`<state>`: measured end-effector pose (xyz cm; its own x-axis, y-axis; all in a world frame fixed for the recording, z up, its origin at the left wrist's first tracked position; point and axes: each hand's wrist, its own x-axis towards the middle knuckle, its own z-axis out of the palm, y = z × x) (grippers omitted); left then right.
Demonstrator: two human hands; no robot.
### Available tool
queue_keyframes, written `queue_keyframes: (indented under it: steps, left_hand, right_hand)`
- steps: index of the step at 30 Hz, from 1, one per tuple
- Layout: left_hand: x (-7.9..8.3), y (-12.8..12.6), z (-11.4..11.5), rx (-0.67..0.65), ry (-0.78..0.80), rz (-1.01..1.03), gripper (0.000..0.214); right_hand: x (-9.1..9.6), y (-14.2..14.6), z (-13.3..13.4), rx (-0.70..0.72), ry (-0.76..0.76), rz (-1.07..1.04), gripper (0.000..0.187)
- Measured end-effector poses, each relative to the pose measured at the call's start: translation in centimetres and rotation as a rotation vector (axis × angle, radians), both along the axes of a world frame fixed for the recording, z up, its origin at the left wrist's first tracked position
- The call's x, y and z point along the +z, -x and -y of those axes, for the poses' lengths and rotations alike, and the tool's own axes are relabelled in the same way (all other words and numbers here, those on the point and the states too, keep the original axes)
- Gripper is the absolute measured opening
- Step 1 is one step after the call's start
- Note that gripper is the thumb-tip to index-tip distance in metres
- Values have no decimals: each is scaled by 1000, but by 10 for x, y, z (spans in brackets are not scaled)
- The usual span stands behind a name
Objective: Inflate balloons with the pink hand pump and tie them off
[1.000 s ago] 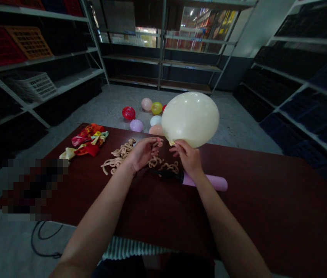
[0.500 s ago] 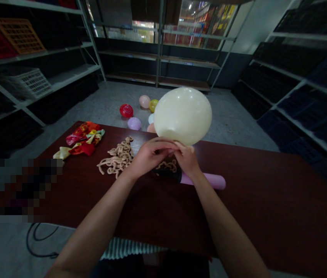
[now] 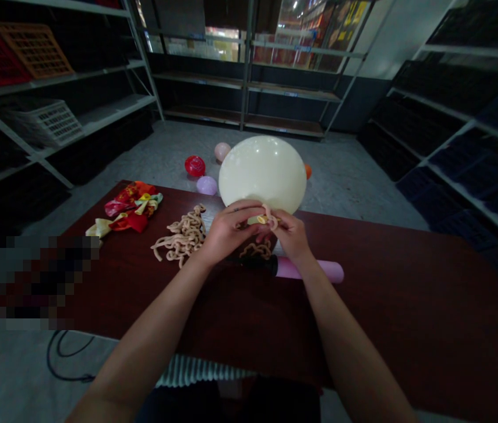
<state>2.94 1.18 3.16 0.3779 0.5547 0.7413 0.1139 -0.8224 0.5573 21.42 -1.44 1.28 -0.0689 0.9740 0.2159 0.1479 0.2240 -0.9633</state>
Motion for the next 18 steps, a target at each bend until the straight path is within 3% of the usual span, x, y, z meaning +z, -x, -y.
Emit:
queue_keyframes:
  steps: [5, 14, 18]
  left_hand:
    - [-7, -5, 3, 53, -101, 53, 14]
    - [-8, -11, 15, 210, -204, 107, 17]
    - [-9, -9, 16, 301, -336, 62, 18]
  right_hand:
    - [-1, 1, 1, 101, 11, -69, 34]
    - [-2, 4, -4, 71, 13, -154, 32]
    - [2, 6, -1, 104, 17, -208, 49]
